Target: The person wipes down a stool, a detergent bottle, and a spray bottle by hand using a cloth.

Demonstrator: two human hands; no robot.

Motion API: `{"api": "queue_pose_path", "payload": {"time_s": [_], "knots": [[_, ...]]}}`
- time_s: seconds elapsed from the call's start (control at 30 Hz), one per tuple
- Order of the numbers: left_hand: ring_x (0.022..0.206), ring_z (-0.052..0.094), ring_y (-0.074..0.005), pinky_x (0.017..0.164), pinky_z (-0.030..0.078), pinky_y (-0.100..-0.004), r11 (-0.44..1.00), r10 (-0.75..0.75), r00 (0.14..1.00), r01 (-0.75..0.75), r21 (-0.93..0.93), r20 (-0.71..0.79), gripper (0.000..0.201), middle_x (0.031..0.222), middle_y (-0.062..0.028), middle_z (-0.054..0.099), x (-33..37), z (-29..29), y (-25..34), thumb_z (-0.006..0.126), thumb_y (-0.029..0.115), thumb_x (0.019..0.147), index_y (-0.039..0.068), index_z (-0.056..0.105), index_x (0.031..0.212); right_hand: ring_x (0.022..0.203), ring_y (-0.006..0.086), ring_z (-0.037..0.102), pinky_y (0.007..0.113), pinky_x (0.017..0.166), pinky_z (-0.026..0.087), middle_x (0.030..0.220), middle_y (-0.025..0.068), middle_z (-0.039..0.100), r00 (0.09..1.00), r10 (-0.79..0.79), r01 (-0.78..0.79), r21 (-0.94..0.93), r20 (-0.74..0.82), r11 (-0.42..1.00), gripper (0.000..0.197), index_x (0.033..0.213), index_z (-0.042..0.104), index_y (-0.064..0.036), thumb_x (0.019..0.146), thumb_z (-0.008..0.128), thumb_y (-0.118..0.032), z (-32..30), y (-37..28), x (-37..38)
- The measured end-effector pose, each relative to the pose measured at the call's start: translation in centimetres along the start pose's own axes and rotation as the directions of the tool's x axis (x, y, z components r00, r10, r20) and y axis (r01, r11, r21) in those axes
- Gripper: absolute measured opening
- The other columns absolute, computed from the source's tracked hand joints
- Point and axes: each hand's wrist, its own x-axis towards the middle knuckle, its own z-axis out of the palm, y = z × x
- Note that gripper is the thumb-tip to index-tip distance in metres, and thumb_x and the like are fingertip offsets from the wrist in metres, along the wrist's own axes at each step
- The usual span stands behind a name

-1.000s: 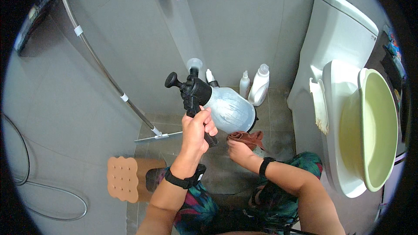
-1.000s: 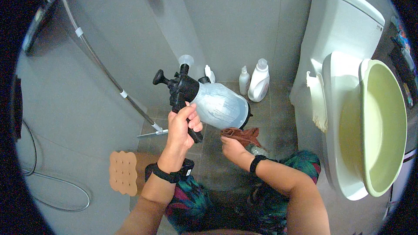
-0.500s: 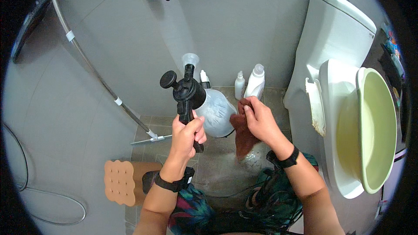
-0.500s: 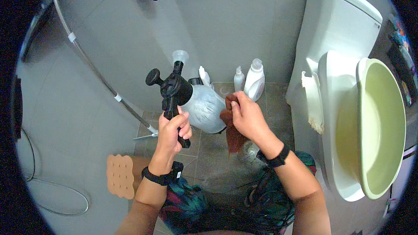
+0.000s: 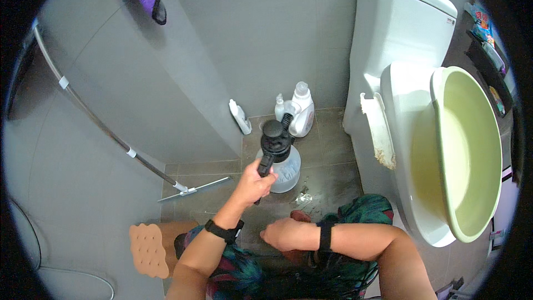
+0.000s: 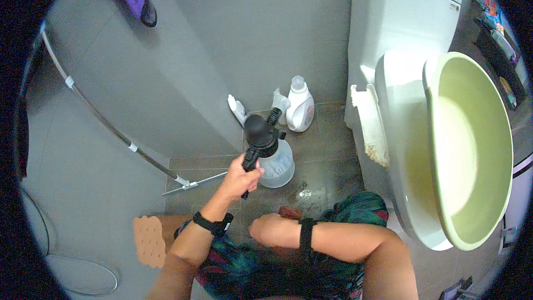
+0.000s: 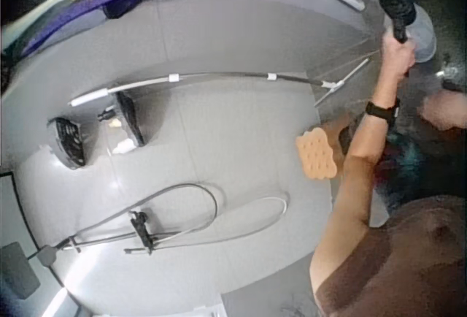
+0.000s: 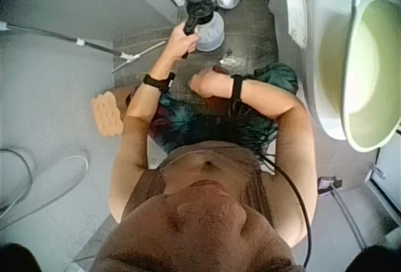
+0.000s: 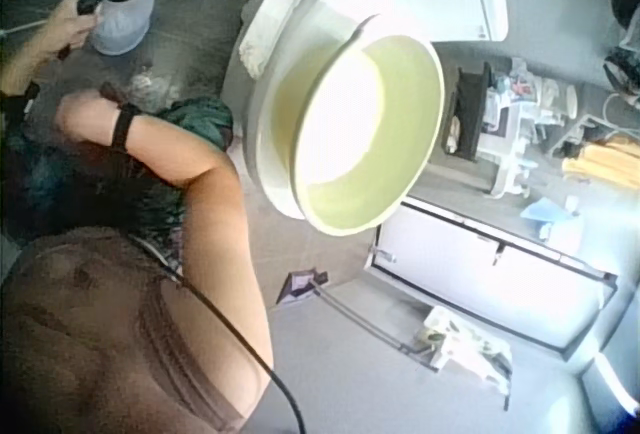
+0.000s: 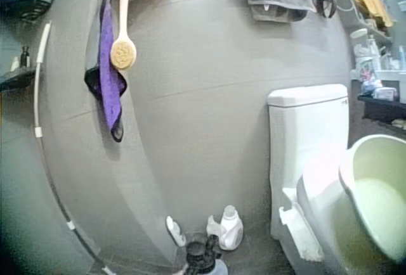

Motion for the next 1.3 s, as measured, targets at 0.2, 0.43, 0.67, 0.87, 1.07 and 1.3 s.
{"api": "queue_pose_path", "payload": {"time_s": [0.2,0.43,0.67,0.87,1.07,1.3], "knots": [[0.042,0.039,-0.0069,0.039,0.031,-0.0255,0.999,-0.037,0.998,0.037,-0.009,0.056,0.02,0.059,0.0031,0.044,6.5,3.8,-5.6,0.065,0.002,0.087,0.01,0.047,0.093,0.092,0.0366,0.07,0.047,0.068,0.057,0.1,0.022,0.07,0.99,0.07,-0.053,-0.141,0.122,0.989,0.02,0.098,0.07,0.0016,0.082,0.064,-0.008,0.1,0.1,0.4],[0.064,0.053,-0.0237,0.063,0.044,-0.0369,0.871,0.208,0.966,-0.254,0.421,0.152,0.023,0.069,-0.0137,0.054,13.5,9.7,-11.6,0.068,0.016,0.08,0.001,0.057,0.094,0.096,0.0364,0.069,0.051,0.068,0.056,0.11,0.0205,0.069,0.954,0.133,-0.096,-0.146,0.267,0.985,0.021,0.1,0.074,-0.0032,0.082,0.066,-0.01,1.4,0.0,1.4],[0.067,0.058,-0.0258,0.065,0.047,-0.0379,0.854,0.304,0.932,-0.359,0.377,0.197,0.03,0.072,-0.0133,0.059,16.0,11.6,-15.4,0.073,0.022,0.08,0.002,0.058,0.097,0.096,0.034,0.069,0.05,0.075,0.056,0.109,0.0187,0.07,0.98,0.157,-0.136,-0.164,0.125,0.977,0.026,0.102,0.073,-0.0016,0.078,0.068,-0.01,7.1,0.3,3.5],[0.089,0.059,-0.0185,0.081,0.048,-0.0339,0.759,0.014,0.907,-0.283,0.586,0.42,0.049,0.096,-0.0097,0.063,15.2,10.0,-9.9,0.072,0.038,0.086,0.001,0.056,0.114,0.099,0.0363,0.068,0.054,0.074,0.055,0.11,0.0152,0.071,0.954,0.226,-0.212,-0.094,0.195,0.973,0.028,0.104,0.074,-0.0054,0.076,0.073,-0.01,1.0,-0.7,1.2],[0.096,0.062,-0.017,0.082,0.052,-0.0323,0.995,-0.031,0.999,0.034,0.09,-0.03,0.045,0.109,-0.0098,0.063,21.4,3.1,-6.2,0.061,0.036,0.095,0.005,0.052,0.126,0.095,0.0342,0.07,0.055,0.072,0.054,0.105,0.0154,0.072,0.953,0.244,-0.231,-0.09,0.182,0.969,0.025,0.098,0.077,-0.0064,0.074,0.076,-0.009,3.2,0.0,3.2],[0.118,0.055,-0.0306,0.1,0.043,-0.0408,0.918,0.142,0.953,-0.025,0.397,-0.269,0.067,0.128,-0.018,0.058,31.7,1.1,-11.4,0.077,0.017,0.08,-0.001,0.043,0.135,0.095,0.0363,0.07,0.058,0.072,0.053,0.105,0.016,0.072,0.941,0.23,-0.255,0.073,0.248,0.964,0.022,0.098,0.076,-0.0046,0.08,0.07,-0.015,6.9,0.6,6.8]]}}
